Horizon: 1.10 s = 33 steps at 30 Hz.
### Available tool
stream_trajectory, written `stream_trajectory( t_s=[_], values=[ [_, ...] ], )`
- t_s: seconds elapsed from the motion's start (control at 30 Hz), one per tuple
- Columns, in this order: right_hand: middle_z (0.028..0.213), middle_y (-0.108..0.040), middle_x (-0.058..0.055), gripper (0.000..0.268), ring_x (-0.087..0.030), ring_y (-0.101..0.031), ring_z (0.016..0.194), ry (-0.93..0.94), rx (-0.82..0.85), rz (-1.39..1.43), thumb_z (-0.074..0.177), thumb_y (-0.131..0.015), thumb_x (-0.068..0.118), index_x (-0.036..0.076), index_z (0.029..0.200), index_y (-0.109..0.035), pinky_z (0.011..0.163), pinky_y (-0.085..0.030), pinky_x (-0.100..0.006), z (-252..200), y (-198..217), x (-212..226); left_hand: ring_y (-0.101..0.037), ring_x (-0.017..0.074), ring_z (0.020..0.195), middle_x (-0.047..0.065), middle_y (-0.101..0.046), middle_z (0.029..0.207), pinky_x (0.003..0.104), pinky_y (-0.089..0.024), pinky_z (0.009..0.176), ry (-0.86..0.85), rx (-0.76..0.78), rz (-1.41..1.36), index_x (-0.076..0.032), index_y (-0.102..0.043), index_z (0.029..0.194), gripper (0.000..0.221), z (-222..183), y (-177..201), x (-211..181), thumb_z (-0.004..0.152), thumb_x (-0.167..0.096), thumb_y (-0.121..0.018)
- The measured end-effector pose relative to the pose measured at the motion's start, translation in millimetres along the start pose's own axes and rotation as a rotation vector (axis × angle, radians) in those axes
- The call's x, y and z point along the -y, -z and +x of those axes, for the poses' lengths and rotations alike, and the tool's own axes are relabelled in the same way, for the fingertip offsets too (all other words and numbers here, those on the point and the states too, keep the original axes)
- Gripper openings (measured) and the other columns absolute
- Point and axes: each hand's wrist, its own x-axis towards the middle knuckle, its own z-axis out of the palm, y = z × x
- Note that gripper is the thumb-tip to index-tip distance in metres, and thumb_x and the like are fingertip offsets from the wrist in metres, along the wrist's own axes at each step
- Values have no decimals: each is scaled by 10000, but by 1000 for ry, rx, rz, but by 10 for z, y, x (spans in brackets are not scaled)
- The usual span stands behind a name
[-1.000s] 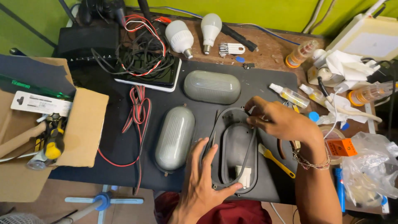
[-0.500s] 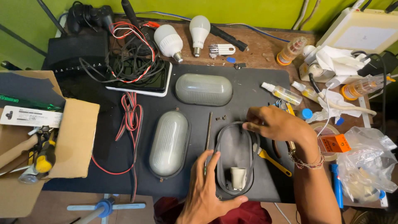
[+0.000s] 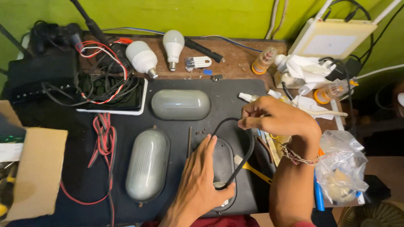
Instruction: Assembling and preparing electrical light fixtures by inserting bulbs into housings and managing wiring on a workbench.
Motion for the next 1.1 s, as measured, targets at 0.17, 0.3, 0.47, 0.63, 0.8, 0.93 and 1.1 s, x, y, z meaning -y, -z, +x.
stream_trajectory(
  t_s=[0.17, 0.3, 0.47, 0.63, 0.8, 0.93, 1.1],
  values=[
    [700, -660, 21, 333, -78, -515, 653, 151, -144, 128, 948, -601, 333, 84, 761, -717, 641, -412, -269, -117, 154, -141, -518, 386, 1307, 221, -511, 1472, 473, -422, 1048, -34, -113, 104, 6, -277, 1561, 1203, 626, 59, -175, 667, -514, -893],
    [864, -734, -23, 444, -123, -660, 860, 200, -307, 263, 1065, -406, 380, 90, 864, -676, 863, -481, -287, -24, 252, -401, -575, 425, 1198, 235, -544, 1409, 513, -490, 894, 124, -131, 207, -32, -241, 1586, 1256, 1165, 315, -247, 664, -600, -879],
    [932, -772, -47, 337, -150, -708, 910, -30, -404, 266, 1050, -442, 296, 80, 999, -696, 867, -523, -291, 278, 239, -697, -482, 350, 1387, 198, -453, 1553, 454, -412, 1058, 199, -217, -150, -70, -272, 1557, 1113, 1715, 519, -203, 714, -506, -853],
    [1240, -760, -32, 299, -195, -695, 1143, -185, -375, 151, 1010, -451, 298, 118, 1120, -664, 976, -481, -330, 690, 164, -816, -626, 182, 1050, 11, -595, 1427, 334, -504, 865, 418, -122, -501, -205, -326, 1545, 1066, 2137, 449, 48, 641, -531, -789],
    [1462, -535, -233, 439, -469, -543, 1304, -72, -447, -37, 966, -566, 310, 96, 1344, -623, 1087, -444, -531, 1157, -39, -869, -673, 466, 1114, 331, -565, 1370, 500, -523, 904, 275, -176, -695, 33, -309, 1535, 964, 2208, 359, 424, 870, -578, -644],
    [1600, -343, -265, 531, -520, -419, 1384, -101, -455, 11, 962, -584, 282, 40, 1431, -526, 1135, -390, -569, 1281, -49, -603, -691, 395, 1051, 316, -596, 1337, 447, -522, 906, 257, -209, -798, 56, -321, 1511, 877, 2273, 363, 562, 923, -531, -602],
    [1603, -346, -214, 612, -482, -413, 1343, -154, -518, -120, 966, -593, 286, 45, 1516, -474, 1121, -417, -531, 1484, -151, -748, -655, 312, 1037, 276, -595, 1361, 392, -473, 864, 305, -183, -879, 59, -312, 1511, 883, 2283, 343, 677, 925, -547, -575]
  ],
)
